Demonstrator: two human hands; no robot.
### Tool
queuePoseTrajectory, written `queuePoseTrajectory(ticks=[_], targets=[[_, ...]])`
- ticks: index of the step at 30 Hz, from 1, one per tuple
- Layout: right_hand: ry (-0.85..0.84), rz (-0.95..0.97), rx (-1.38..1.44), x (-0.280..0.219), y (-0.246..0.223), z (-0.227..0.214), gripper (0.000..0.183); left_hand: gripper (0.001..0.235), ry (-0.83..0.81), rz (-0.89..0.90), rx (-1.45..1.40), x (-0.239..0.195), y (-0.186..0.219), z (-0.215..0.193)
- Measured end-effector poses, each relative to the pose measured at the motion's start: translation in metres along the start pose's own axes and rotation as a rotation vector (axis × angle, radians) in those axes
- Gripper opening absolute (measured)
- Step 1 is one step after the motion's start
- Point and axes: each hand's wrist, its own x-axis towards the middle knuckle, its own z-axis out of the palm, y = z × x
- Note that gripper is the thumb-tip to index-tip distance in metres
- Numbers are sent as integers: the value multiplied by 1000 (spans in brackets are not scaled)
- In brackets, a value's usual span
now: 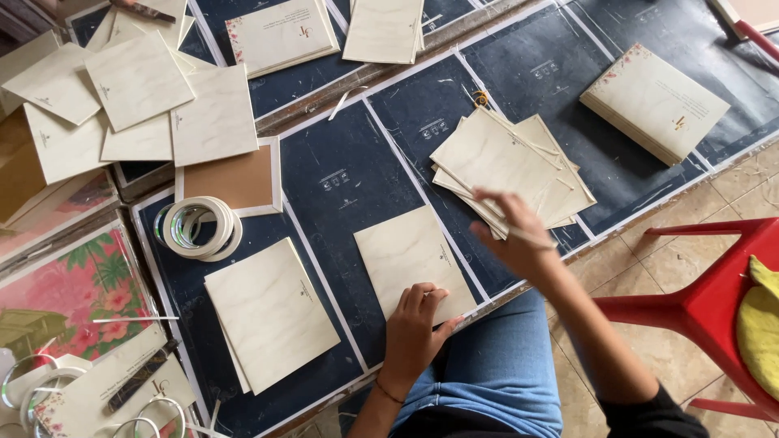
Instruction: Applying strips of double-sided adhesive tape to paper cards for assembly in a print shop.
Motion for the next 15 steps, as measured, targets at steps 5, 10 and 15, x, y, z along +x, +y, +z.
queuePoseTrajectory(ticks=[5,10,15], targets=[[-28,-109,73,-33,-38,37,40,49,8,9,-25,2,3,-4],[-9,-87,120,-49,-51,55,31,41,41,12,-59,1,3,-4],[48,-99,167,-55,-61,53,24,46,43,0,-69,-1,1,0]])
